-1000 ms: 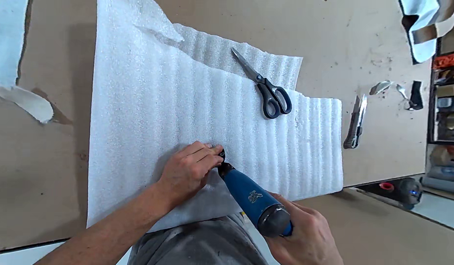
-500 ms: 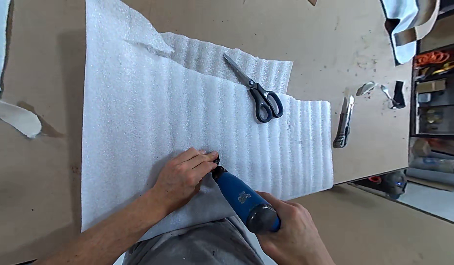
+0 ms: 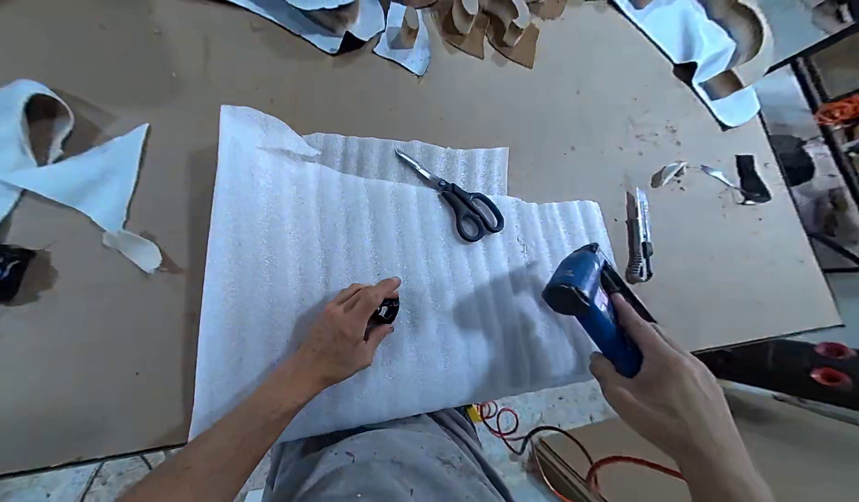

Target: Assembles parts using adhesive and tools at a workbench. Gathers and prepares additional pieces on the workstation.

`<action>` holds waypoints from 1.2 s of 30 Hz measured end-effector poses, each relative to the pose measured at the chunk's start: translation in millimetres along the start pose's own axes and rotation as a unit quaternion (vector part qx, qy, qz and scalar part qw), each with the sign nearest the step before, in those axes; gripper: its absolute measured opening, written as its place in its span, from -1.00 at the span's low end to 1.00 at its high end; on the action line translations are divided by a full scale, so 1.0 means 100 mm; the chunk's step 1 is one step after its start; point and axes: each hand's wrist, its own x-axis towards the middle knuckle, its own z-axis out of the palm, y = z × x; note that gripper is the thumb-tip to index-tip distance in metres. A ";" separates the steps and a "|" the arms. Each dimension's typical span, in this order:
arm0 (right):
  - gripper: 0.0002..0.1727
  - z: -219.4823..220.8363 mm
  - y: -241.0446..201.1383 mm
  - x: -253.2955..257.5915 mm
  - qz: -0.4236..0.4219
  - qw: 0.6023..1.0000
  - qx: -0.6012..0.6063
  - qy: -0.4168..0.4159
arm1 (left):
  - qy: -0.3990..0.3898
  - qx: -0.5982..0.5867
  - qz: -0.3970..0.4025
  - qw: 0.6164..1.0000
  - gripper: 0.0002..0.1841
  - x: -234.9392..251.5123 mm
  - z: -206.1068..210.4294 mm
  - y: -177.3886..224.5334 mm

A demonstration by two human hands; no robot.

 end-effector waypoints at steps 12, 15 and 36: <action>-0.22 -0.02 0.44 0.16 0.011 0.993 0.093 -0.068 | 0.076 0.142 -0.063 0.985 -0.85 -0.19 0.25 0.30; -0.24 -0.01 0.49 0.21 0.002 0.992 0.094 -0.081 | 0.102 0.182 -0.078 0.975 -0.85 -0.21 0.33 0.35; -0.80 0.19 -0.68 0.05 0.030 0.603 0.662 -0.445 | 0.211 0.162 -0.147 0.953 -0.78 -0.27 0.54 0.40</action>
